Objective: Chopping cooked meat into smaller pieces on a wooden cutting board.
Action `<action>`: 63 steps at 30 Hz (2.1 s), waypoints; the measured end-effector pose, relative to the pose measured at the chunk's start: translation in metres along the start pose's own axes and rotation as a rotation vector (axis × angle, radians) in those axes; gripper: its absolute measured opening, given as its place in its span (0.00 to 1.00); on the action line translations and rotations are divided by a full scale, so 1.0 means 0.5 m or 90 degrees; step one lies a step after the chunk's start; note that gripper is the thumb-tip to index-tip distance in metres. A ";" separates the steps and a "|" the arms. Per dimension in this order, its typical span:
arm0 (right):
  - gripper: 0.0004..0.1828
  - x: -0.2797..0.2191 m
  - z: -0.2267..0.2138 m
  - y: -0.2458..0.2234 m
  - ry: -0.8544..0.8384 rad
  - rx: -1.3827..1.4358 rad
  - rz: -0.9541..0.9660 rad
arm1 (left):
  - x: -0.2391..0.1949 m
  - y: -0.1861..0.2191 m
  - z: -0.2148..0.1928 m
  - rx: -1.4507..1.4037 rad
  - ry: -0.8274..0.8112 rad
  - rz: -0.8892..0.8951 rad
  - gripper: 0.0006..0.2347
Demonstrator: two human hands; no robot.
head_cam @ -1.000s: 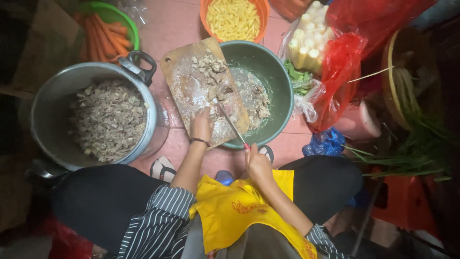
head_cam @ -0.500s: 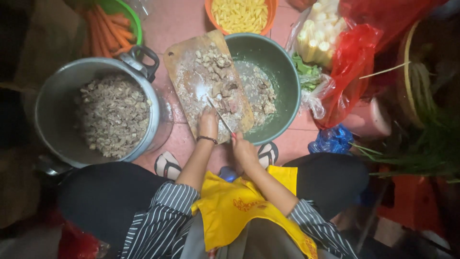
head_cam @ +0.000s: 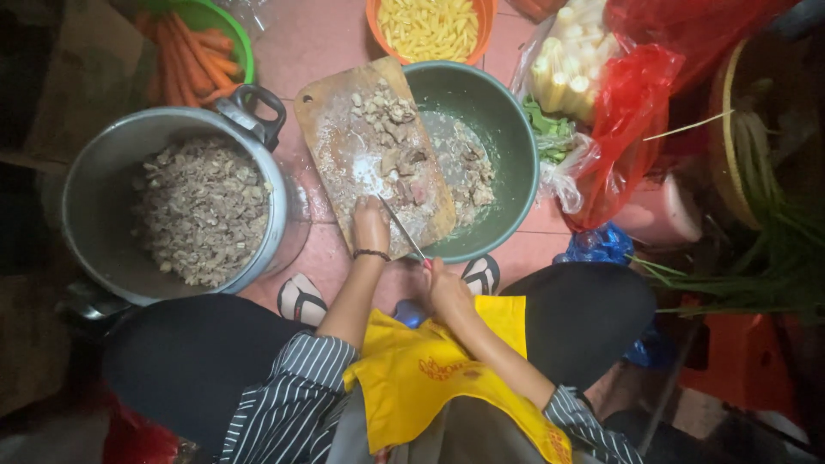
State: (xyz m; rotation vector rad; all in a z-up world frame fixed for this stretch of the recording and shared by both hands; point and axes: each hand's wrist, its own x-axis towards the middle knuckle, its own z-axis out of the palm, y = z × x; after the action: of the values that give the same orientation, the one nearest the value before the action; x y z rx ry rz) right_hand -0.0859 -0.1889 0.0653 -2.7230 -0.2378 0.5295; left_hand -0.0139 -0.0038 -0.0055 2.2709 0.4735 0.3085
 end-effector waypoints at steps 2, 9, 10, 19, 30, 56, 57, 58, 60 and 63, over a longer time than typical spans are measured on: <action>0.17 0.039 0.055 0.021 -0.013 0.037 -0.018 | -0.001 -0.007 0.007 0.003 -0.009 -0.008 0.08; 0.20 0.116 0.085 0.020 0.051 0.103 -0.068 | 0.014 -0.023 0.027 0.030 -0.004 0.004 0.09; 0.20 0.105 0.078 0.027 0.058 0.105 -0.068 | 0.019 -0.023 0.023 0.029 -0.003 0.011 0.09; 0.19 -0.051 -0.020 0.004 0.044 0.124 -0.032 | 0.076 0.092 -0.017 0.029 0.057 0.083 0.10; 0.15 -0.006 0.031 0.022 -0.001 0.086 0.026 | 0.127 0.042 0.050 0.102 -0.104 0.015 0.07; 0.13 0.049 0.073 -0.013 -0.036 0.125 -0.049 | 0.039 -0.033 -0.002 0.002 -0.024 -0.038 0.09; 0.13 0.087 0.103 -0.007 -0.043 0.129 -0.052 | 0.047 -0.030 0.001 0.012 -0.028 -0.038 0.10; 0.13 0.108 0.115 -0.009 -0.039 0.128 -0.057 | 0.046 -0.034 0.006 0.012 -0.023 -0.035 0.10; 0.14 0.146 0.141 -0.018 0.001 0.105 -0.030 | 0.041 -0.044 0.013 0.036 -0.030 -0.029 0.08; 0.15 0.098 0.110 -0.020 0.022 0.168 -0.029 | 0.032 -0.012 -0.003 0.057 -0.029 -0.076 0.06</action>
State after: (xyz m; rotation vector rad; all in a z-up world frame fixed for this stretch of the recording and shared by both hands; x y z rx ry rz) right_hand -0.0633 -0.1516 0.0050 -2.4624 -0.2043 0.4658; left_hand -0.0013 0.0075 -0.0079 2.3199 0.6074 0.1770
